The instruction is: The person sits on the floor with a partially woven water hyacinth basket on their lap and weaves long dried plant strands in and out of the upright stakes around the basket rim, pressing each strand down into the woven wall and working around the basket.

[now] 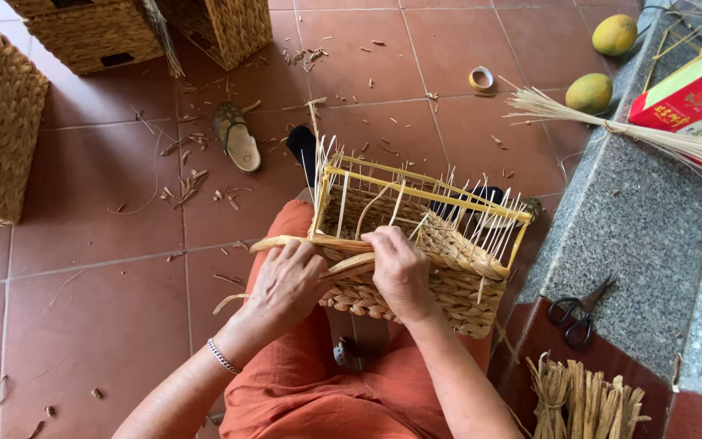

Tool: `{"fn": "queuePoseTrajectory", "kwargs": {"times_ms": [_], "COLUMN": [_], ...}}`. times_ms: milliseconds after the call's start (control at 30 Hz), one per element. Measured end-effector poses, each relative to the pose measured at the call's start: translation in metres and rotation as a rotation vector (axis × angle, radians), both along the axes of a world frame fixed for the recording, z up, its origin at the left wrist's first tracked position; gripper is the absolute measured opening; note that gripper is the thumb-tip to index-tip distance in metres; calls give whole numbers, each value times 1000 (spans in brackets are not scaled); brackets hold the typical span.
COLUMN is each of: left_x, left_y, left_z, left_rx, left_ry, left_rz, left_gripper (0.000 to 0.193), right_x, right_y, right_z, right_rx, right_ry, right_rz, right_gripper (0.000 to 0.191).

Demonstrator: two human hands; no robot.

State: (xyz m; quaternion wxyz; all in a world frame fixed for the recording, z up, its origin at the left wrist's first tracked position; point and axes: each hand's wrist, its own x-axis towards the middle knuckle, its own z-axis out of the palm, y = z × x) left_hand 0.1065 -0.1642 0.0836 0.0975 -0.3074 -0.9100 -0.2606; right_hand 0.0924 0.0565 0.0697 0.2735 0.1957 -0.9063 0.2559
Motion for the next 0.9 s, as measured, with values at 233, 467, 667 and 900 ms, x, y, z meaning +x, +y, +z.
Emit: {"fn": "queuePoseTrajectory", "kwargs": {"times_ms": [233,467,667,900], "left_x": [-7,-2,-38,-71], "left_y": [0,12,37,54], "left_z": [17,38,11,-7], "left_rx": [-215,-90,-11,593], "left_ry": [191,660,-37,-358], "left_rz": [33,70,48,210], "left_gripper": [28,48,59,21], "right_x": [11,1,6,7], "right_y": [11,6,12,9], "right_z": [42,31,30,37], "right_rx": [-70,-109,-164,-232], "right_ry": [-306,-371,-398,-439], "right_rz": [233,47,71,-9], "right_gripper": [32,14,13,11]}}
